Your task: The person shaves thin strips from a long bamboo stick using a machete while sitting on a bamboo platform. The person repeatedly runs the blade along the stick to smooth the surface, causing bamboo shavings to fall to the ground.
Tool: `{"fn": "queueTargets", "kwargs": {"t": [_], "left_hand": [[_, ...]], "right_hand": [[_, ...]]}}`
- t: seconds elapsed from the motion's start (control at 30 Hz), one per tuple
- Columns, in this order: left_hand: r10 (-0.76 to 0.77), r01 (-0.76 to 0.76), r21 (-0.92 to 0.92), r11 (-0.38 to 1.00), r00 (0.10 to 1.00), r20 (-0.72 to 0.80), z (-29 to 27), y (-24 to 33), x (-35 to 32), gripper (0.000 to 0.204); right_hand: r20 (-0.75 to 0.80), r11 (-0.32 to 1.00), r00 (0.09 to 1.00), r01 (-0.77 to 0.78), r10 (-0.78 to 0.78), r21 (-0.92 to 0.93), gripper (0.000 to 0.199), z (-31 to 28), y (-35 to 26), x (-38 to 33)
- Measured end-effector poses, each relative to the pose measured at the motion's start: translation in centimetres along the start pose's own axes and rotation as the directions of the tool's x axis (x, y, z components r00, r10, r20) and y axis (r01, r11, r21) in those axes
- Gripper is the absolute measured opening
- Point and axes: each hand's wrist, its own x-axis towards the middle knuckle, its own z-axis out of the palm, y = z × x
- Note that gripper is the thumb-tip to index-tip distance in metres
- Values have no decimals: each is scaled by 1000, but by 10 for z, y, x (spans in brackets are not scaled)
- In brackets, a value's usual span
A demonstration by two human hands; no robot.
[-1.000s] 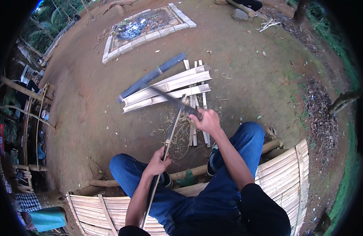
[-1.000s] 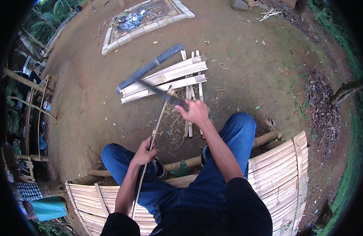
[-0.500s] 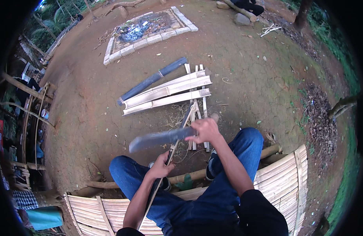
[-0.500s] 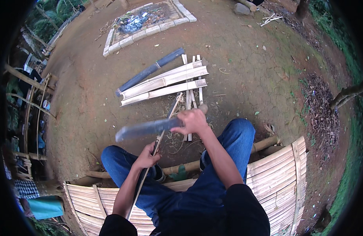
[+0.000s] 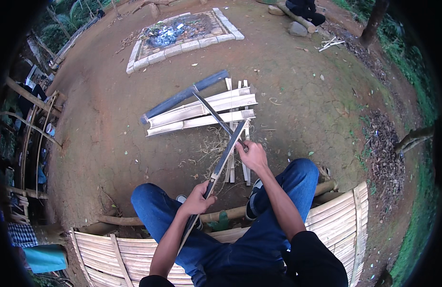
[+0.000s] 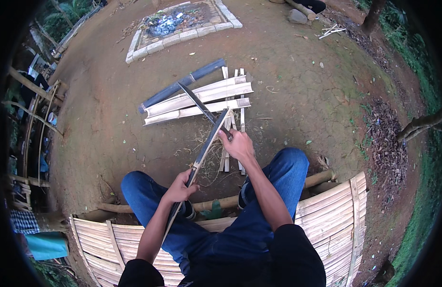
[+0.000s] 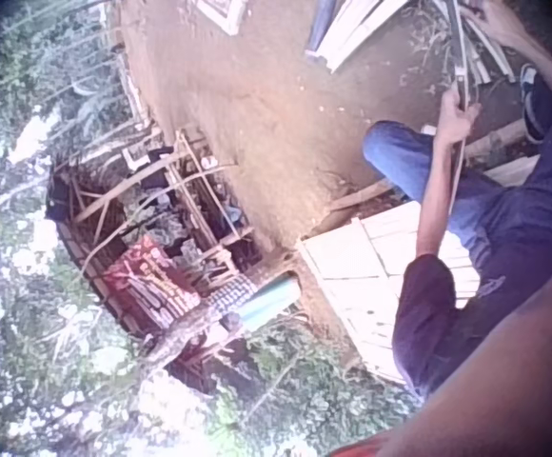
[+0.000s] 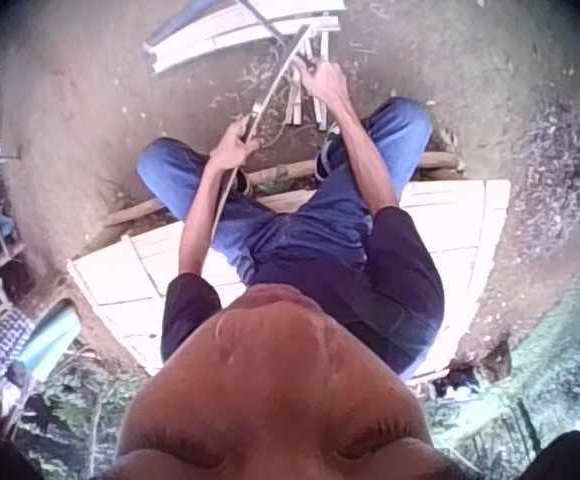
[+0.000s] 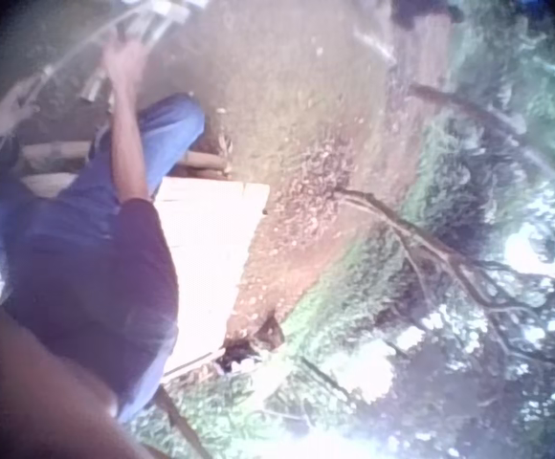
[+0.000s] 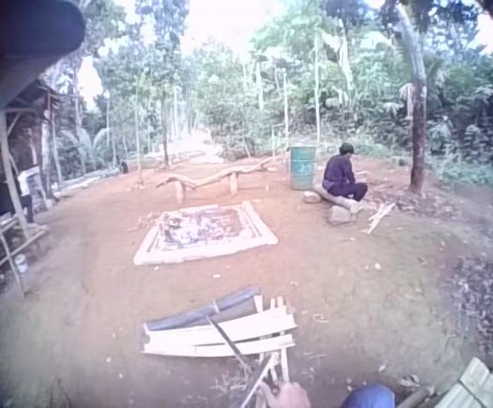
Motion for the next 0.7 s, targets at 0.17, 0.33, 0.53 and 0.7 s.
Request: {"fn": "queueTargets", "kwargs": {"t": [0.17, 0.33, 0.53, 0.7], "left_hand": [[-23, 61, -395, 917, 995, 100, -7, 5, -6, 18], [-30, 65, -458, 887, 996, 84, -17, -7, -3, 38], [-84, 101, -473, 875, 995, 57, -14, -9, -4, 44], [-87, 102, -475, 874, 995, 52, -12, -10, -2, 45]], "right_hand": [[-150, 967, 983, -65, 104, 245, 59, 19, 22, 18], [-191, 804, 976, 31, 104, 594, 52, 12, 23, 14], [-234, 844, 875, 476, -424, 247, 42, -14, -3, -20], [-60, 711, 708, 703, -703, -39, 49, -10, -26, -36]]}}
